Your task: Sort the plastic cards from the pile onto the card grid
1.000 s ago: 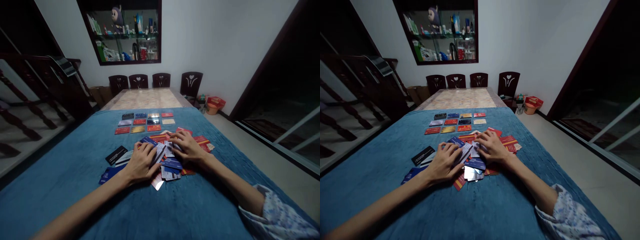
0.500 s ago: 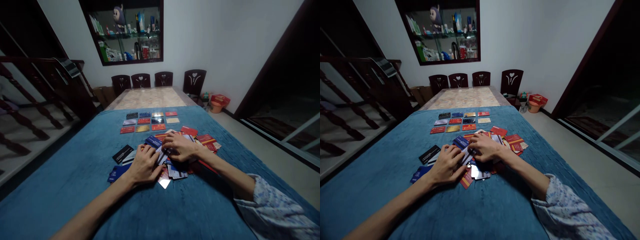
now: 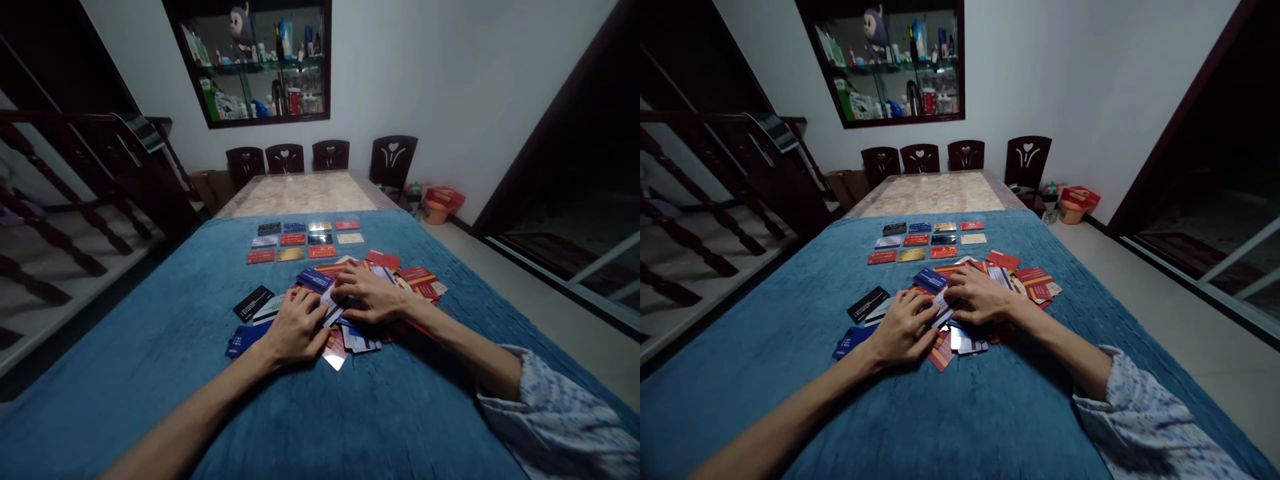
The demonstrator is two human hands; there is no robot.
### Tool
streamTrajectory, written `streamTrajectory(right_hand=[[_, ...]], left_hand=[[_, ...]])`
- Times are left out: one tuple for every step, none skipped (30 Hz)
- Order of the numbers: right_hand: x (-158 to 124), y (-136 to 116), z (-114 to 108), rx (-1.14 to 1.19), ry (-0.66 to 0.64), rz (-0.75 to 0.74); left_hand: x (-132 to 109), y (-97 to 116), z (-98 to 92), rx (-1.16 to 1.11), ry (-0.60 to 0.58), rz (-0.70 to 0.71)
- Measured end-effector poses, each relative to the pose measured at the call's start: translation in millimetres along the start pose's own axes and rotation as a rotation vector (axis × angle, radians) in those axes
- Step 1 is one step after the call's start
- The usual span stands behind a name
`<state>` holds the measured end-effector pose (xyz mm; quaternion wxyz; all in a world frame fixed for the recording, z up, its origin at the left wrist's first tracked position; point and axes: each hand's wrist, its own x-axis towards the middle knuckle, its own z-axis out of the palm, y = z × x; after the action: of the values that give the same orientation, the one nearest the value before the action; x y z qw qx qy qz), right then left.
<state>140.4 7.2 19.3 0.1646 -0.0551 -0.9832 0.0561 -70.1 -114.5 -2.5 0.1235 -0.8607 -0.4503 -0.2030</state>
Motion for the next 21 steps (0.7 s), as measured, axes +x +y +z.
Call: streamTrajectory(right_hand=[[-0.2,0.4,0.4,0.001,0.003,-0.003],[-0.5,0.9,0.7,0.005,0.007,-0.005],[-0.7,1.3,1.0,0.011,0.012,-0.009],[-0.8,1.7,1.3,0.017,0.018,-0.013],[-0.9,2.0,1.5,0.022,0.025,-0.017],[-0.9,2.2,1.8,0.028,0.033,-0.022],[-0.9,2.3,2.0,0.034,0.042,-0.026],[-0.8,2.3,2.3,0.043,0.05,-0.033],[-0.6,2.3,2.6,0.054,0.06,-0.04],[-0.4,2.3,3.1,0.065,0.07,-0.05],[-0.2,2.4,3.6,0.074,0.081,-0.06],[0.0,2.5,4.1,0.081,0.091,-0.07],[0.2,2.6,4.7,0.084,0.099,-0.08],[0.4,2.8,5.3,0.087,0.107,-0.089],[0.5,3.0,5.9,0.09,0.115,-0.095],[0.6,3.1,6.3,0.092,0.122,-0.099],[0.7,3.1,6.6,0.092,0.13,-0.099],[0.7,3.0,6.8,0.089,0.14,-0.094],[0.6,2.9,6.9,0.084,0.151,-0.088],[0.5,2.7,7.1,0.078,0.162,-0.08],[0.3,2.4,7.3,0.071,0.178,-0.07]], left_hand=[[0.1,0.3,-0.1,-0.01,0.017,0.01],[0.4,0.7,-0.3,-0.021,0.038,0.022],[0.7,1.2,-0.4,-0.034,0.061,0.035],[1.1,1.7,-0.5,-0.046,0.085,0.05],[1.4,2.1,-0.4,-0.057,0.107,0.07],[1.6,2.5,-0.3,-0.065,0.125,0.089],[1.7,2.7,-0.2,-0.071,0.141,0.107],[1.7,2.9,-0.2,-0.074,0.155,0.122],[1.7,3.0,-0.2,-0.075,0.166,0.134],[1.6,3.0,-0.2,-0.075,0.179,0.143],[1.5,3.0,-0.4,-0.077,0.191,0.15],[1.4,2.9,-0.6,-0.081,0.202,0.158],[1.4,2.7,-0.8,-0.087,0.216,0.165],[1.3,2.4,-0.8,-0.095,0.233,0.172],[1.3,1.9,-0.6,-0.104,0.252,0.178],[1.1,1.1,-0.2,-0.113,0.271,0.18],[0.9,0.2,0.6,-0.123,0.29,0.175],[0.6,-1.0,1.7,-0.134,0.308,0.162],[0.2,-2.4,3.0,-0.146,0.319,0.143],[-0.3,-3.8,4.4,-0.162,0.325,0.119],[-0.7,-5.3,5.8,-0.178,0.326,0.093]])
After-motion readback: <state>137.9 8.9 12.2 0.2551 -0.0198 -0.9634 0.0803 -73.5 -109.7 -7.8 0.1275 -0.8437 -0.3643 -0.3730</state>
